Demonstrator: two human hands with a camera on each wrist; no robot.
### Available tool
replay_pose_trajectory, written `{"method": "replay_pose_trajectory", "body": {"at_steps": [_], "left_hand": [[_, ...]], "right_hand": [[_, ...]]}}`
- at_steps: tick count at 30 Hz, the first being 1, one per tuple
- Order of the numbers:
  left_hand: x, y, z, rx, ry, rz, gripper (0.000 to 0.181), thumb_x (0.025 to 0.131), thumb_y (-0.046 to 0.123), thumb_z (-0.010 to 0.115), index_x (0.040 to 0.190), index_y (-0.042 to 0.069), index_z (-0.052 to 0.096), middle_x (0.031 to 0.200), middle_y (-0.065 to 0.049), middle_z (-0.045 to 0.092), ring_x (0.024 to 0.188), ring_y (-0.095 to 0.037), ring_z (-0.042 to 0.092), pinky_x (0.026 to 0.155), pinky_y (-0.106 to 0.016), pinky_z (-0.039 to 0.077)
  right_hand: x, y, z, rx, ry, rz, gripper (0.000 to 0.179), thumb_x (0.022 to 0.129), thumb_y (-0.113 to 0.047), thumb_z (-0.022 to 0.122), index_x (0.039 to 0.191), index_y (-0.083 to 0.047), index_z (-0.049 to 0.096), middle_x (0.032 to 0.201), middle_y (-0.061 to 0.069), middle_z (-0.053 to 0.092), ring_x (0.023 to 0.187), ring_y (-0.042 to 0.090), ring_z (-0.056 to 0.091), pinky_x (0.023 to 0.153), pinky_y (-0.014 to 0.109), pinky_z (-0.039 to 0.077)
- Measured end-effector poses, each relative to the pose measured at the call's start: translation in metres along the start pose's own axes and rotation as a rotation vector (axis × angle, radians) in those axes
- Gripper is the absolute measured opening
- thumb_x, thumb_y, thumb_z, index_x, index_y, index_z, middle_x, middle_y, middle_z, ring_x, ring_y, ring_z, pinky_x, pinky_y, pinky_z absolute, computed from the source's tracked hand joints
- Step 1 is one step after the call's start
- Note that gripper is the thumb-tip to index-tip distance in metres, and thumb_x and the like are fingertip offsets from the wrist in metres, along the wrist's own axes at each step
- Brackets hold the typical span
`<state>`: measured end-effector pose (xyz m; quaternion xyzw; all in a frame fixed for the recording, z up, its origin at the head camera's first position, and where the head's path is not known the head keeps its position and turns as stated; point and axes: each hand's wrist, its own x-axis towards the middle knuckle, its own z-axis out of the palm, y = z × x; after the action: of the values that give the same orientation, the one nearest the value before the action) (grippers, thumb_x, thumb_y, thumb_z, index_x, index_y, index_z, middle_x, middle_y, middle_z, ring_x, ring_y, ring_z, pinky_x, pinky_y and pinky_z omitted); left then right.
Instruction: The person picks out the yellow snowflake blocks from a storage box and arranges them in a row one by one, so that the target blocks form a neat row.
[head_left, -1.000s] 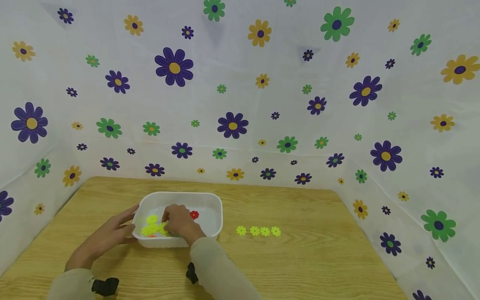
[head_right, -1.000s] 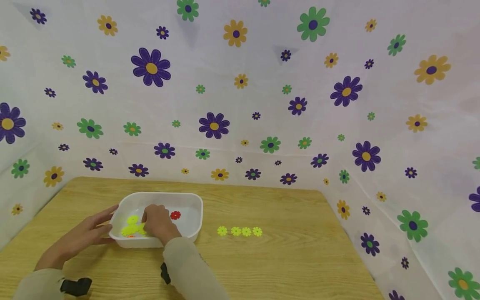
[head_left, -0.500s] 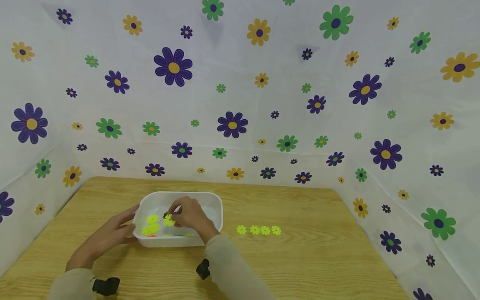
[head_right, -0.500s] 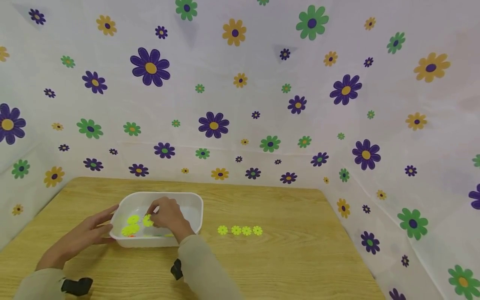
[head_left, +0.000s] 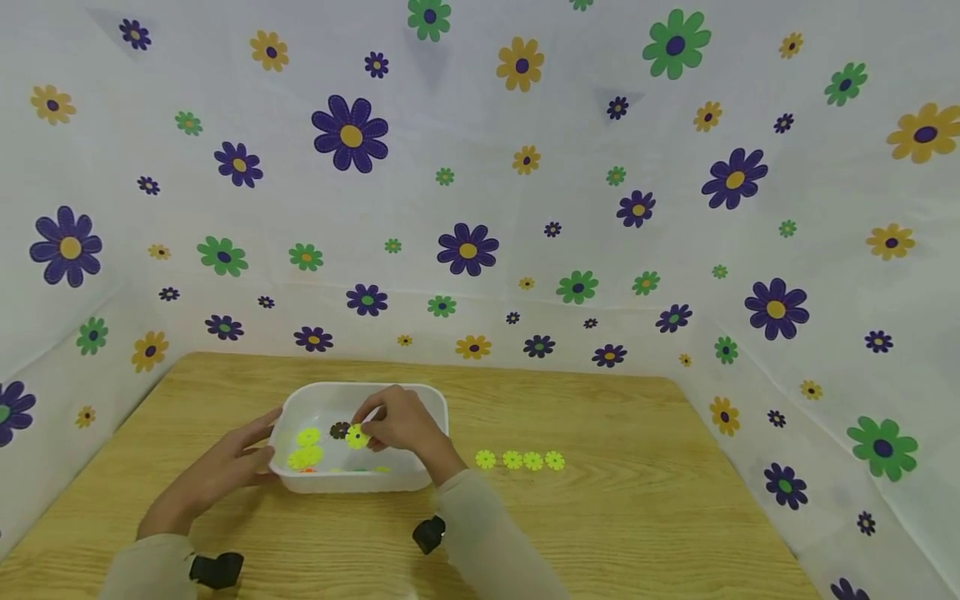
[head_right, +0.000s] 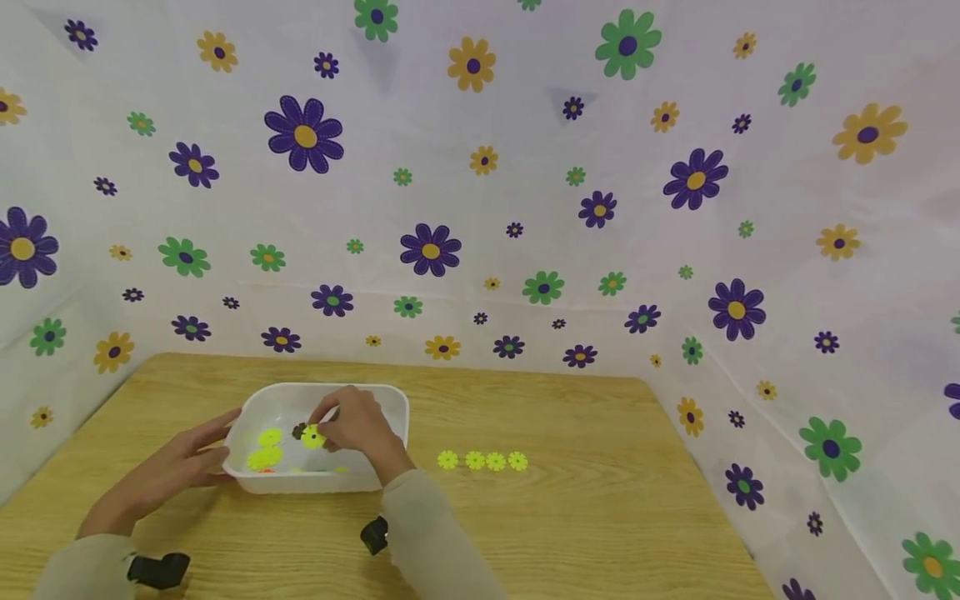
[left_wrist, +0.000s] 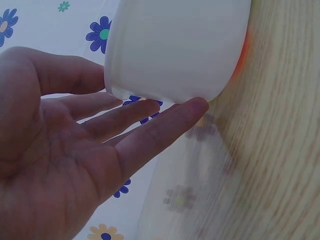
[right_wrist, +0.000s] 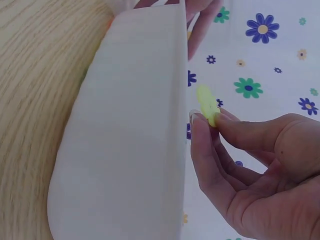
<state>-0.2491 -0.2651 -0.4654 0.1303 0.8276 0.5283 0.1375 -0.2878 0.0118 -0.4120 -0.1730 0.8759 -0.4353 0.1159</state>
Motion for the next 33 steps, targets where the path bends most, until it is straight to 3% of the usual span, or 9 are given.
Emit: {"method": "replay_pose_trajectory", "body": {"at_steps": [13, 22, 29, 33], "left_hand": [[-0.001, 0.001, 0.001, -0.011, 0.000, -0.002, 0.072, 0.105, 0.012, 0.046, 0.164, -0.002, 0.007, 0.165, -0.040, 0.014, 0.139, -0.060, 0.044, 0.094, -0.046, 0.063], [-0.001, 0.000, 0.002, -0.015, 0.006, -0.026, 0.073, 0.105, 0.014, 0.048, 0.164, -0.001, 0.008, 0.166, -0.038, 0.013, 0.140, -0.059, 0.043, 0.096, -0.048, 0.062], [-0.002, 0.000, 0.001, -0.020, 0.003, -0.002, 0.073, 0.105, 0.014, 0.047, 0.164, -0.003, 0.007, 0.165, -0.040, 0.013, 0.138, -0.058, 0.046, 0.095, -0.047, 0.063], [-0.002, 0.001, 0.002, -0.029, 0.002, -0.001, 0.073, 0.105, 0.013, 0.048, 0.164, -0.003, 0.007, 0.165, -0.040, 0.012, 0.139, -0.058, 0.045, 0.096, -0.048, 0.063]], "right_hand": [[-0.027, 0.009, -0.027, 0.122, 0.042, 0.005, 0.011, 0.093, 0.003, 0.069, 0.098, 0.000, 0.079, 0.083, 0.018, 0.076, 0.063, 0.020, 0.071, 0.060, 0.028, 0.065], [-0.041, 0.023, -0.039, 0.133, 0.050, 0.028, 0.010, 0.093, 0.002, 0.070, 0.098, 0.000, 0.078, 0.084, 0.015, 0.075, 0.062, 0.017, 0.069, 0.072, 0.045, 0.067], [-0.052, 0.035, -0.047, 0.131, 0.060, 0.044, 0.009, 0.092, 0.002, 0.071, 0.097, 0.001, 0.078, 0.084, 0.013, 0.073, 0.060, 0.015, 0.066, 0.067, 0.037, 0.067], [-0.058, 0.040, -0.053, 0.127, 0.072, 0.051, 0.009, 0.092, 0.002, 0.070, 0.098, 0.001, 0.078, 0.084, 0.014, 0.072, 0.061, 0.015, 0.065, 0.069, 0.039, 0.068]]}}
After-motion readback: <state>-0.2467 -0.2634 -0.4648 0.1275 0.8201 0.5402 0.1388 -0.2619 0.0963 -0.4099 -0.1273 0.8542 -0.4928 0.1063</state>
